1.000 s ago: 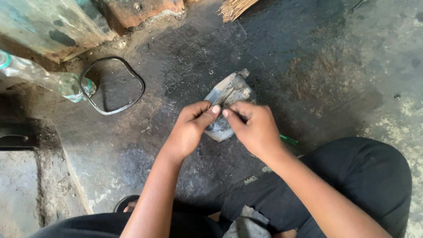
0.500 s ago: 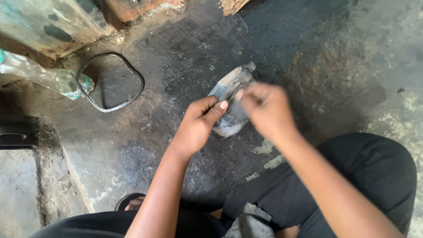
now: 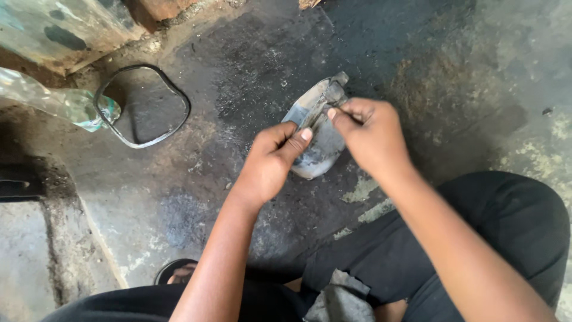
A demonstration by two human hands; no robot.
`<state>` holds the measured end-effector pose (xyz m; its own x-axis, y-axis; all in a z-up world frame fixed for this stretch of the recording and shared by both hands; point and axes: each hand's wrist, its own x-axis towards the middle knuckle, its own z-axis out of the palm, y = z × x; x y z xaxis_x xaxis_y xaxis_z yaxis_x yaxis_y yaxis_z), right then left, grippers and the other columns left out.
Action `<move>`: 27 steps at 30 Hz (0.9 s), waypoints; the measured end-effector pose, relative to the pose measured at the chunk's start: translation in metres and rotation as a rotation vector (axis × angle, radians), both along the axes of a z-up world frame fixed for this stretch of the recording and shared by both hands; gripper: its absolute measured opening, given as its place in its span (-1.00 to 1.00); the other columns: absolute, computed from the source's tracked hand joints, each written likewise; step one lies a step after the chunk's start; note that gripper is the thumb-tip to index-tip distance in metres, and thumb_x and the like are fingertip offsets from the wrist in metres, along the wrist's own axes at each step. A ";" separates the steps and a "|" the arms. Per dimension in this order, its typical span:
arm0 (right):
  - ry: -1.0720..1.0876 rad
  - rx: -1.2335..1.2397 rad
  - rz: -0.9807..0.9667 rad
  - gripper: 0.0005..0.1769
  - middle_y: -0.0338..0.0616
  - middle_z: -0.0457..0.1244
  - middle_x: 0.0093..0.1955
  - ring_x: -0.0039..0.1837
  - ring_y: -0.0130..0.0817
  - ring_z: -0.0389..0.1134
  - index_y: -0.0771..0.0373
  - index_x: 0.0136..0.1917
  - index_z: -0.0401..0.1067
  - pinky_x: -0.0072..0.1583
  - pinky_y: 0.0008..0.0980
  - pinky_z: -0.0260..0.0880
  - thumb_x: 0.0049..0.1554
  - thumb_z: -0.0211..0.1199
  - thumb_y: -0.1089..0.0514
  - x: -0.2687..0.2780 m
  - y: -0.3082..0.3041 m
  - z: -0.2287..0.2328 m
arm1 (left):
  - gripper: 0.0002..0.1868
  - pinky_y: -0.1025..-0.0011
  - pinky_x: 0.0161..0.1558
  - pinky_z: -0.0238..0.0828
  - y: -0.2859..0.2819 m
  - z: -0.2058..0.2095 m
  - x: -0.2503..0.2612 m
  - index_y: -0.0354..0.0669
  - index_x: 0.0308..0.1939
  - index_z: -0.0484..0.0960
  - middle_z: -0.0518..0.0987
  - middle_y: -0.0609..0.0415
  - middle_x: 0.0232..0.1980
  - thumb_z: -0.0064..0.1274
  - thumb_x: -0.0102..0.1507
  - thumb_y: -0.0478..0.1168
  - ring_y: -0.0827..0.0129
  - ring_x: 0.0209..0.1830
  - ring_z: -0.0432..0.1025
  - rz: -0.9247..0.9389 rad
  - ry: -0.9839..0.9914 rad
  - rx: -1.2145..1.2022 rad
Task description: The person sits on the floor and cleans a small metal part using a green-handled screwdriver and a rag. They scrape the surface of the metal part with the screwdriver and wipe it with the rag repeatedly.
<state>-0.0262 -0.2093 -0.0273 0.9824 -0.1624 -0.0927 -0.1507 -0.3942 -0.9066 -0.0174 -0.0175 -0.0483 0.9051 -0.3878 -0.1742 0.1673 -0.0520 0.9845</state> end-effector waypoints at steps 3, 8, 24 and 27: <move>0.068 0.116 0.227 -0.90 -0.36 0.33 -0.33 -0.22 -0.65 0.27 0.33 -0.17 0.55 -0.14 -0.51 0.28 0.15 0.30 0.25 -0.008 0.003 0.000 | -0.67 0.43 -0.39 0.20 -0.002 0.004 -0.001 -0.23 -0.39 0.57 0.36 0.28 -0.51 0.03 0.36 -0.08 0.58 -0.44 0.20 0.000 0.001 0.033; -0.035 0.103 0.045 -0.83 -0.37 0.31 -0.32 -0.22 -0.68 0.20 0.36 -0.16 0.54 -0.17 -0.48 0.22 0.23 0.28 0.22 0.001 0.001 0.003 | -0.58 0.39 -0.42 0.14 -0.004 0.002 -0.001 -0.29 -0.47 0.46 0.29 0.26 -0.51 0.05 0.39 -0.07 0.56 -0.45 0.15 0.004 -0.046 0.078; -0.036 0.088 -0.008 -0.81 -0.31 0.34 -0.31 -0.25 -0.62 0.22 0.33 -0.16 0.57 -0.21 -0.44 0.20 0.21 0.32 0.16 -0.001 -0.005 0.000 | -0.61 0.37 -0.44 0.17 -0.005 0.007 0.000 -0.24 -0.48 0.50 0.33 0.25 -0.56 0.06 0.34 -0.06 0.57 -0.49 0.19 0.034 -0.049 0.095; -0.049 0.083 0.026 -0.87 -0.45 0.40 -0.24 -0.17 -0.70 0.39 0.29 -0.14 0.54 -0.09 -0.56 0.39 0.05 0.34 0.19 -0.019 0.007 -0.003 | -0.59 0.35 -0.44 0.16 -0.007 0.009 -0.002 -0.26 -0.49 0.48 0.29 0.23 -0.53 0.06 0.35 -0.05 0.56 -0.45 0.16 0.012 -0.109 0.092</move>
